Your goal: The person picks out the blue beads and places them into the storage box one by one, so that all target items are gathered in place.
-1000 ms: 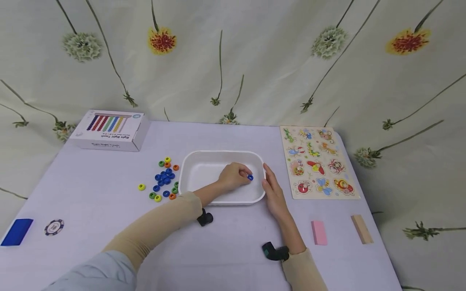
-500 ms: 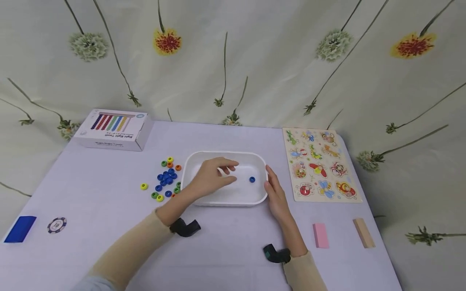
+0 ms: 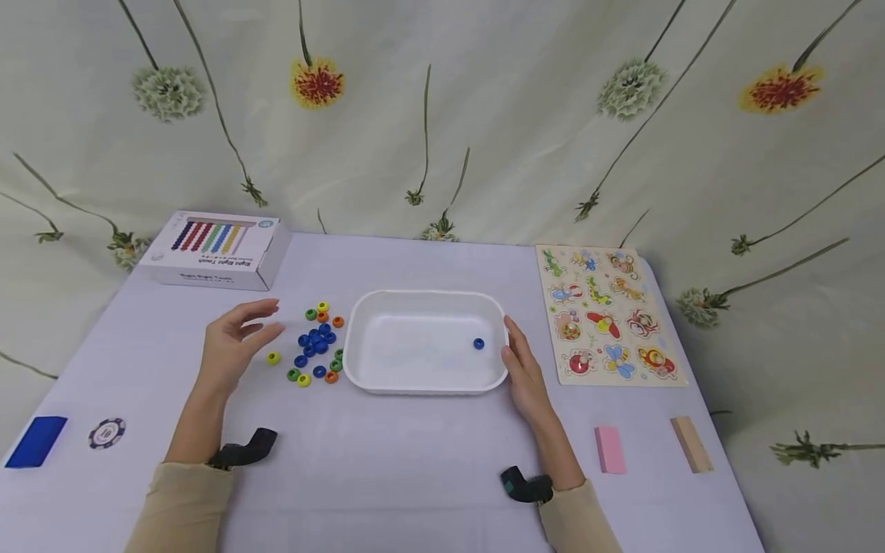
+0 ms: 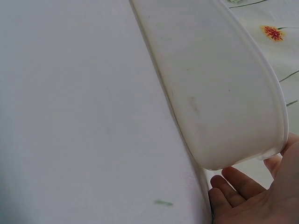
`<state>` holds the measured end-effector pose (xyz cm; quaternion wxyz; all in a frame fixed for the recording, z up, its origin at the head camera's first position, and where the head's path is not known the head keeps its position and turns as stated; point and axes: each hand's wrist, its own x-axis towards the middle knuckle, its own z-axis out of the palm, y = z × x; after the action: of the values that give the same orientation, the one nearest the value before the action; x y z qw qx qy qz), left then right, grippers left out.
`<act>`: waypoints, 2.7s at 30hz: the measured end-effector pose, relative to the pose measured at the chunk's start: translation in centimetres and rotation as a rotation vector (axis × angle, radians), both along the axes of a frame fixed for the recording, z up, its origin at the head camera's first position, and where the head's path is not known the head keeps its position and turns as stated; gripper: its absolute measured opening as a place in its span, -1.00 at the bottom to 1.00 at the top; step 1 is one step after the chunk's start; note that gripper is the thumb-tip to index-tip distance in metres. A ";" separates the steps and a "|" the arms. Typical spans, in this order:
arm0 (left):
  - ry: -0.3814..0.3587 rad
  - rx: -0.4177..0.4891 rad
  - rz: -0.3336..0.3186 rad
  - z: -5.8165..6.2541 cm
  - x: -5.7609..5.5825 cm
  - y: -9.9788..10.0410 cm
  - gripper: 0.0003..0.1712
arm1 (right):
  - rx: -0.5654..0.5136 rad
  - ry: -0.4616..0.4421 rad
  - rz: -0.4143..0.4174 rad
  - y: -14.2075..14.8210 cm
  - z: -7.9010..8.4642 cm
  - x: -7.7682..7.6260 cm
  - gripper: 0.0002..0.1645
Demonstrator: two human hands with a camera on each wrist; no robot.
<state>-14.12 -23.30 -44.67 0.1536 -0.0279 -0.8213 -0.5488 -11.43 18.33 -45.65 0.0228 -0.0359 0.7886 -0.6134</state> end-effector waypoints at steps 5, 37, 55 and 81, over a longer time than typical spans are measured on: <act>-0.166 -0.024 0.006 -3.2 -0.5 -1.1 -0.51 | 0.010 0.009 0.009 -0.1 0.2 0.1 -0.43; -0.226 -0.371 0.041 -3.6 -0.7 -0.1 -0.67 | -0.025 0.028 0.014 0.9 -2.5 -0.8 -0.47; -0.175 -0.013 -0.411 4.6 -4.6 19.4 -0.77 | -0.031 0.017 0.026 0.6 -0.4 -0.5 -0.45; -0.405 -0.446 -0.486 -1.7 -6.1 24.4 -0.67 | -0.018 0.029 0.030 0.0 0.5 -0.1 -0.45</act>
<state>-20.26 1.13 -46.33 -0.1561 -0.1455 -0.9037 -0.3713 -11.51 18.37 -45.16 0.0202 -0.0570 0.7826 -0.6196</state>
